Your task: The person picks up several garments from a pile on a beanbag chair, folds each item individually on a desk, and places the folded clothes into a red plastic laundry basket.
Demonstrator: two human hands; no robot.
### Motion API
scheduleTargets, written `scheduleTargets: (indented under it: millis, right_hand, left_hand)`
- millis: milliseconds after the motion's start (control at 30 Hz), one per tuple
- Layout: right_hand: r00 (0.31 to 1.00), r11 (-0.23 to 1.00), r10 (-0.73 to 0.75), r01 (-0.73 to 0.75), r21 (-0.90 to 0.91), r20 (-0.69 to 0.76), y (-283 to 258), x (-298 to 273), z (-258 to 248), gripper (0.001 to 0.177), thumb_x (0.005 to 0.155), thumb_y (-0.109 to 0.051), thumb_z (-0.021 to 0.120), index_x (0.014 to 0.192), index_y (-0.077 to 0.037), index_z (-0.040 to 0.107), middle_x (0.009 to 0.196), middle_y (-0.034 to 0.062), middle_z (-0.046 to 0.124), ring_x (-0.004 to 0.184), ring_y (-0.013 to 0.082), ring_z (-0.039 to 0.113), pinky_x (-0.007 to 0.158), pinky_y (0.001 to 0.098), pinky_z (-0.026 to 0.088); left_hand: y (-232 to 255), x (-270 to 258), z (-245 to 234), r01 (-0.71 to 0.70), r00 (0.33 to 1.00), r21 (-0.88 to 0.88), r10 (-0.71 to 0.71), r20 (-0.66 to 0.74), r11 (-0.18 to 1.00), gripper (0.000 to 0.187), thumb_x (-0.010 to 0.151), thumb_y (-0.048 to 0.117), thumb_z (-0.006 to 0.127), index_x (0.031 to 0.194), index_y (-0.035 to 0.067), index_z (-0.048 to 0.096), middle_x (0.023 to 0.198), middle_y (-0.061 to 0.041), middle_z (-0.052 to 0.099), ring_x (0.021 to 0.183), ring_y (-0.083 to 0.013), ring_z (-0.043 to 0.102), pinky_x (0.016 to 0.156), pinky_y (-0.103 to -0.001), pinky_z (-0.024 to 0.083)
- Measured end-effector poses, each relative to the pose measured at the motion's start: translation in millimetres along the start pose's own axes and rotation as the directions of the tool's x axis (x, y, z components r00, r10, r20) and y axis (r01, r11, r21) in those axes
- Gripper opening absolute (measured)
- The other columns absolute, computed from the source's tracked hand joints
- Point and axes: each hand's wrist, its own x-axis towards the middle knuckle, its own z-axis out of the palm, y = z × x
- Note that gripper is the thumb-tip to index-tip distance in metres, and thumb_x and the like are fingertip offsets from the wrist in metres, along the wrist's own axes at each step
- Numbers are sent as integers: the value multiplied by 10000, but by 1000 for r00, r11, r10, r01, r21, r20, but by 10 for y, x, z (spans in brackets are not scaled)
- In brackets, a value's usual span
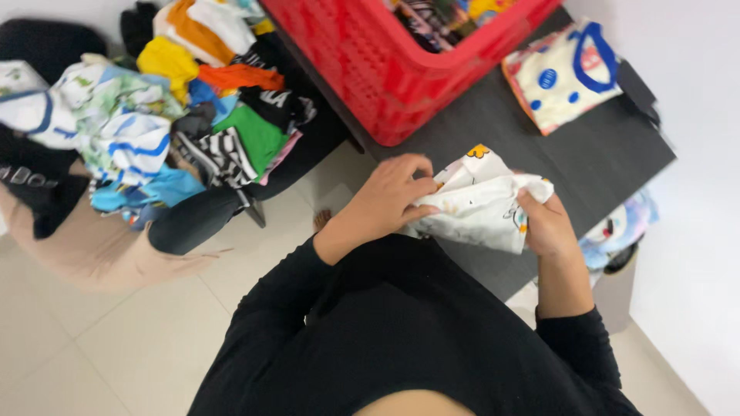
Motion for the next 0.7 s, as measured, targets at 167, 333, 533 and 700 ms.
scheduleTargets:
  millis: [167,333,533,700]
  right_hand:
    - [927,929,-343,312,-198,-151,-505,-340,-825,109,1131,-50,501,1224,-20,551,1115,52,587,960,135,529,836,295,438]
    - [828,888,-451,453,-76,-333,-879,-399,-1164,174,1106,-36,462,1246,-88,551,1114,19,602,1067,140,606,935,327,567]
    - [737,808,-589,546,-223,-331,-1216,-375,-1423,113,1204,-75,497,1272,-46,582,1163,15,605,1071,104,568,980,276,500]
    - [683,816,-577,496,-296,-448,-1332,-590,-1482,166,1186,-136,496,1309,-66,583,1181,-7,637,1104,93,601,1004,278,521]
  left_hand:
    - [122,811,843,-134,991,17,134,22,991,252,912,304,695,1080,127,629,1211,-128,695,1130,-335,660,902,-458,488]
    - [-29,1726,1445,-108,968,-302,170,187,947,322,1004,257,684,1243,46,635,1028,-179,716,958,-376,678,783,-431,526]
    - [-183,2477,1699,-304,791,-403,464,398,863,450,783,333,886,1003,-9,695,995,-196,709,939,-371,674,790,-427,511]
    - [-326,2801,2075,-481,752,-587,651,107,652,269,1039,215,743,1138,-27,678,1100,-110,715,1028,-241,691,882,-363,538]
